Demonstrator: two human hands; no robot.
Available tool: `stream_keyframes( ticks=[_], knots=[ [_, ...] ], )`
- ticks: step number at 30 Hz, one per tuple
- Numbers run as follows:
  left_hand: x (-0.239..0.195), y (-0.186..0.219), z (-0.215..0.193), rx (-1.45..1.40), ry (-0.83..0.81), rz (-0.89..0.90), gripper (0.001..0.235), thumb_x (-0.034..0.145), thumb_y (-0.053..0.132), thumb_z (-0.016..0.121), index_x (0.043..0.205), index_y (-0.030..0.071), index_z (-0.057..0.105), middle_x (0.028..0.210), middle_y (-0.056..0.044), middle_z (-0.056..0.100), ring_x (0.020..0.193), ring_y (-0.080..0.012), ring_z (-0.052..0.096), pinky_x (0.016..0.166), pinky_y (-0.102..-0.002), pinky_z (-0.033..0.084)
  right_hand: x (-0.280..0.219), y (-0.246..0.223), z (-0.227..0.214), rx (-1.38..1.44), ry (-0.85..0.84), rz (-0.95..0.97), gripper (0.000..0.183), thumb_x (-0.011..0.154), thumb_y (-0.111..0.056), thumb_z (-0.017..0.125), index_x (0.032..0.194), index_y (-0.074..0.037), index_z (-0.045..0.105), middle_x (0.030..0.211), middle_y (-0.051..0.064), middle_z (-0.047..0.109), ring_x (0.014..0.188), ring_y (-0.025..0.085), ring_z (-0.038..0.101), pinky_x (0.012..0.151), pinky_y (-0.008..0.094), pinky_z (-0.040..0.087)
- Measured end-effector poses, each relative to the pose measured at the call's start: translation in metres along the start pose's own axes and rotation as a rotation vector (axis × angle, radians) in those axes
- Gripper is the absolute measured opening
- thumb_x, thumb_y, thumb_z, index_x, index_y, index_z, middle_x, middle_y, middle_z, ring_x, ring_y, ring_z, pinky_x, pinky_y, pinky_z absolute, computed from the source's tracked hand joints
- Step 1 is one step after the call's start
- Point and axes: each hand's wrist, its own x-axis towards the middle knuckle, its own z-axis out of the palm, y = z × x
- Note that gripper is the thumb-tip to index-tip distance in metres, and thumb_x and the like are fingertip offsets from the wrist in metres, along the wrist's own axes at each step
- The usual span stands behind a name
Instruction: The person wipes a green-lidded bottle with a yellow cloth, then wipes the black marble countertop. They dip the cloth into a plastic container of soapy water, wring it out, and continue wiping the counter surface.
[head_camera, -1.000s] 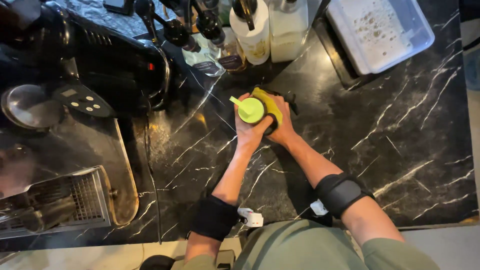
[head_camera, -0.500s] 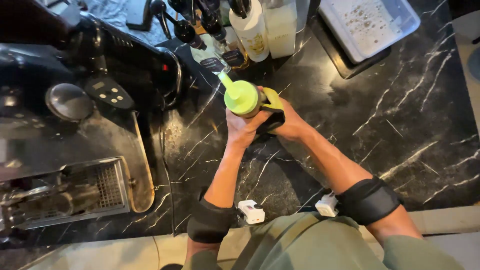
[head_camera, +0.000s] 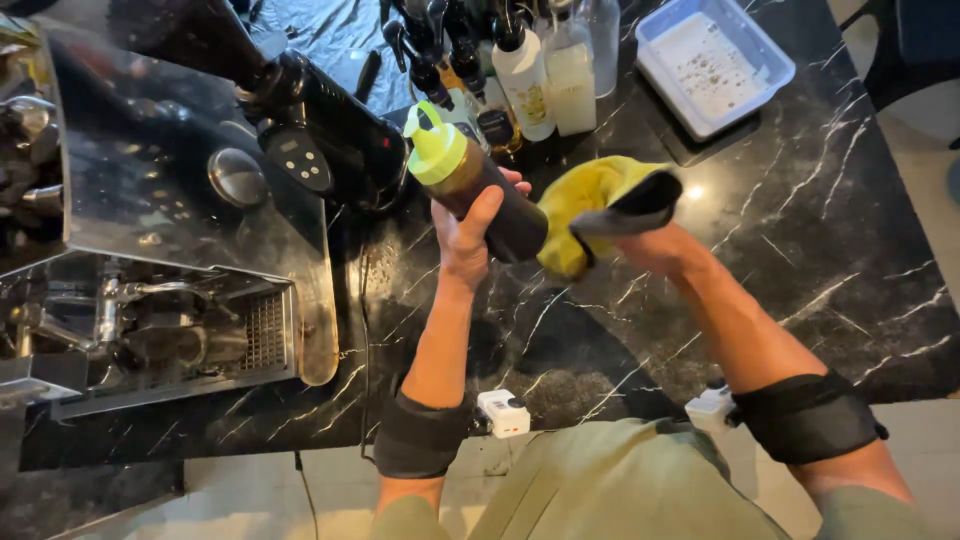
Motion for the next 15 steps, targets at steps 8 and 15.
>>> stream_keyframes(
  ticks=[8, 15],
  knots=[
    [-0.014, -0.024, 0.027, 0.078, 0.048, 0.109, 0.056, 0.086, 0.025, 0.083, 0.129, -0.003, 0.06, 0.117, -0.016, 0.074, 0.107, -0.0224, 0.071, 0.102, -0.037, 0.055, 0.026, 0.014, 0.044, 0.801, 0.115, 0.159, 0.036, 0.094, -0.028, 0.065, 0.129, -0.018, 0.062, 0.126, -0.003, 0.066, 0.118, 0.012, 0.064, 0.101, 0.032, 0.053],
    [-0.007, -0.046, 0.025, 0.388, 0.16, 0.286, 0.067, 0.081, 0.023, 0.088, 0.135, 0.001, 0.055, 0.122, -0.009, 0.068, 0.11, -0.0183, 0.067, 0.102, -0.035, 0.055, 0.038, 0.024, 0.033, 0.483, 0.488, 0.313, 0.054, 0.1, -0.054, 0.057, 0.123, -0.007, 0.069, 0.118, 0.006, 0.069, 0.108, 0.016, 0.063, 0.098, 0.034, 0.048]
  ],
)
